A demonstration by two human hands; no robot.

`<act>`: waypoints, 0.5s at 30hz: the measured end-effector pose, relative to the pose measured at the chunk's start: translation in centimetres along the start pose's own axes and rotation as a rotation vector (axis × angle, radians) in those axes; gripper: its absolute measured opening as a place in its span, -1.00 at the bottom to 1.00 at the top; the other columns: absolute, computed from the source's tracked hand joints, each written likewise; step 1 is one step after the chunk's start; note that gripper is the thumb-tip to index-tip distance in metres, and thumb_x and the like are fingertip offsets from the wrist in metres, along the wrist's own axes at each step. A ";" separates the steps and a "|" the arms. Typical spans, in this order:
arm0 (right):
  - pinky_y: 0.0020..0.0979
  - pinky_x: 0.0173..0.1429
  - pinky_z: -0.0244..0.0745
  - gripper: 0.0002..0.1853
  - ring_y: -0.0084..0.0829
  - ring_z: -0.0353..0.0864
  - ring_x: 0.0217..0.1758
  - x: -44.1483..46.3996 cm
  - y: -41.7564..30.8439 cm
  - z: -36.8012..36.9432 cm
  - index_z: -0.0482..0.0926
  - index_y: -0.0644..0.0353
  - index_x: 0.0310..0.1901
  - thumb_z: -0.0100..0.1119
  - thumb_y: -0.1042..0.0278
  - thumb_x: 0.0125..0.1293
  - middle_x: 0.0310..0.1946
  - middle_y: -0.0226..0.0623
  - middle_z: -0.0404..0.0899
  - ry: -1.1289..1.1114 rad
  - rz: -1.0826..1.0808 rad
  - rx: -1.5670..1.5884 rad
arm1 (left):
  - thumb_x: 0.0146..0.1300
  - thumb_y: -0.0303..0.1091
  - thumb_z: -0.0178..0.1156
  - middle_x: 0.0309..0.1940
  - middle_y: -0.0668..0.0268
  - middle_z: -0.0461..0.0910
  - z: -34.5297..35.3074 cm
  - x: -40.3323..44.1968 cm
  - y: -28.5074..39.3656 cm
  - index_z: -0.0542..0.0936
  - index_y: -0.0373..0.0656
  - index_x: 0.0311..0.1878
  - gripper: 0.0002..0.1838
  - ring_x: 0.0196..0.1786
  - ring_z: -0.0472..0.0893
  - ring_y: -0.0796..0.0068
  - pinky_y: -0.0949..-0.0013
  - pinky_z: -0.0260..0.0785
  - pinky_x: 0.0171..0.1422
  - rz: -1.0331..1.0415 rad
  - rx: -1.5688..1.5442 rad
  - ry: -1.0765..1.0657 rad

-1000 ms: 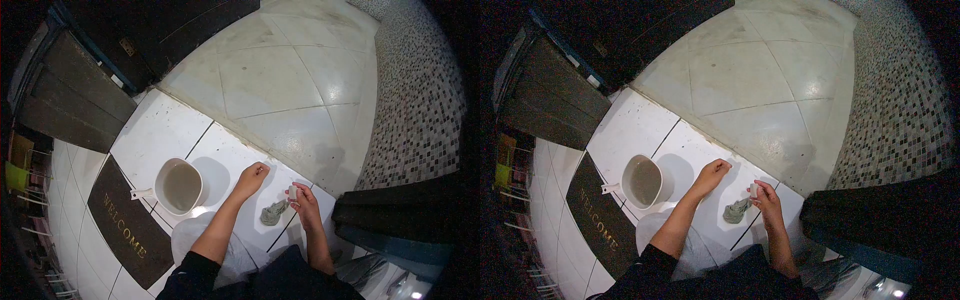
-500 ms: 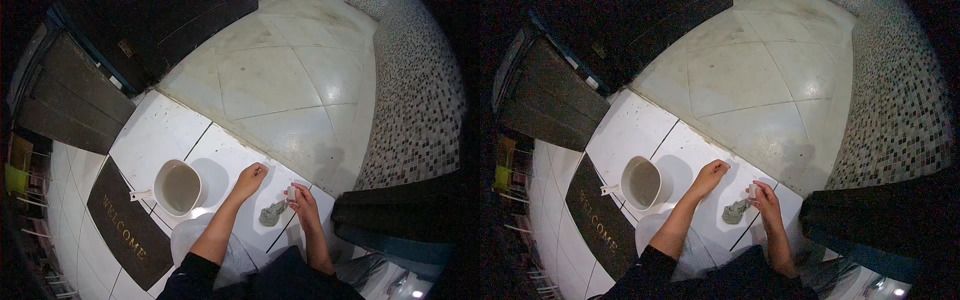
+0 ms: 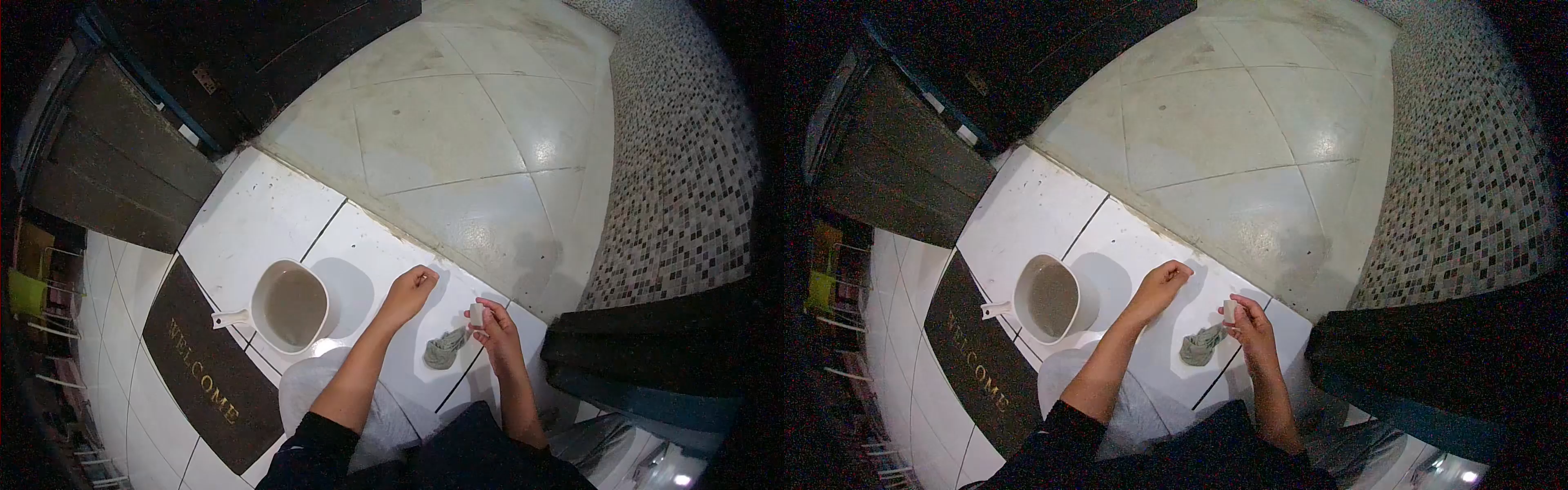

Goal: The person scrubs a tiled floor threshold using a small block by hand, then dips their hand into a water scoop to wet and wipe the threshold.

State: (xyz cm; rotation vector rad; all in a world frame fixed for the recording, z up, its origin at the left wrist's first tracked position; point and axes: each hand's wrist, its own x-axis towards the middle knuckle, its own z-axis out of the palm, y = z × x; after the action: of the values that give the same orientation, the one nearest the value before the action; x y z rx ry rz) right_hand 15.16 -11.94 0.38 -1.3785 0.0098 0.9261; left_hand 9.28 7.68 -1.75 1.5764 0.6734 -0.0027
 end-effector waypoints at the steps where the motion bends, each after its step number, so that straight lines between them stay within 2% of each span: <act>1: -0.53 -0.12 0.34 -0.69 -0.55 0.46 -0.20 0.0 0.0 0.0 0.41 0.06 0.09 -0.10 0.17 0.40 -0.15 -0.35 0.57 0.004 0.003 -0.002 | 0.30 -0.29 0.03 -0.25 0.31 0.56 0.0 0.1 -0.2 0.54 -0.24 -0.15 -0.77 -0.16 0.47 0.57 0.51 0.29 -0.04 0.016 -0.002 0.002; 3: -0.53 -0.12 0.33 -0.69 -0.56 0.46 -0.20 0.0 0.0 -0.1 0.41 0.06 0.09 -0.10 0.17 0.40 -0.15 -0.35 0.57 0.001 0.002 -0.001 | 0.30 -0.29 0.03 -0.24 0.31 0.56 0.2 0.4 -0.9 0.54 -0.24 -0.15 -0.77 -0.16 0.47 0.57 0.51 0.28 -0.04 0.032 -0.004 0.004; 5: -0.53 -0.12 0.33 -0.69 -0.56 0.46 -0.20 0.0 0.0 -0.1 0.41 0.06 0.09 -0.10 0.16 0.40 -0.15 -0.34 0.57 -0.003 -0.001 -0.001 | 0.24 -0.26 0.08 -0.39 0.29 0.56 0.4 0.8 -1.7 0.55 -0.24 -0.19 -0.76 -0.32 0.48 0.54 0.47 0.32 -0.21 0.116 -0.011 0.064; 15: -0.54 -0.13 0.32 -0.68 -0.57 0.45 -0.21 0.0 0.1 -0.1 0.40 0.05 0.09 -0.10 0.14 0.40 -0.14 -0.35 0.57 -0.008 0.000 -0.011 | 0.23 -0.26 0.08 -0.39 0.28 0.56 0.3 0.4 -0.8 0.55 -0.24 -0.20 -0.76 -0.31 0.49 0.54 0.47 0.33 -0.19 0.104 -0.009 0.071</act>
State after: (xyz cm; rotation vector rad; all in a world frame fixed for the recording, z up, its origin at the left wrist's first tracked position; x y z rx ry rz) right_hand 15.17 -12.03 0.23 -1.3848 -0.0009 0.9325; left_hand 9.41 7.60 -2.68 1.6073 0.6457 0.1338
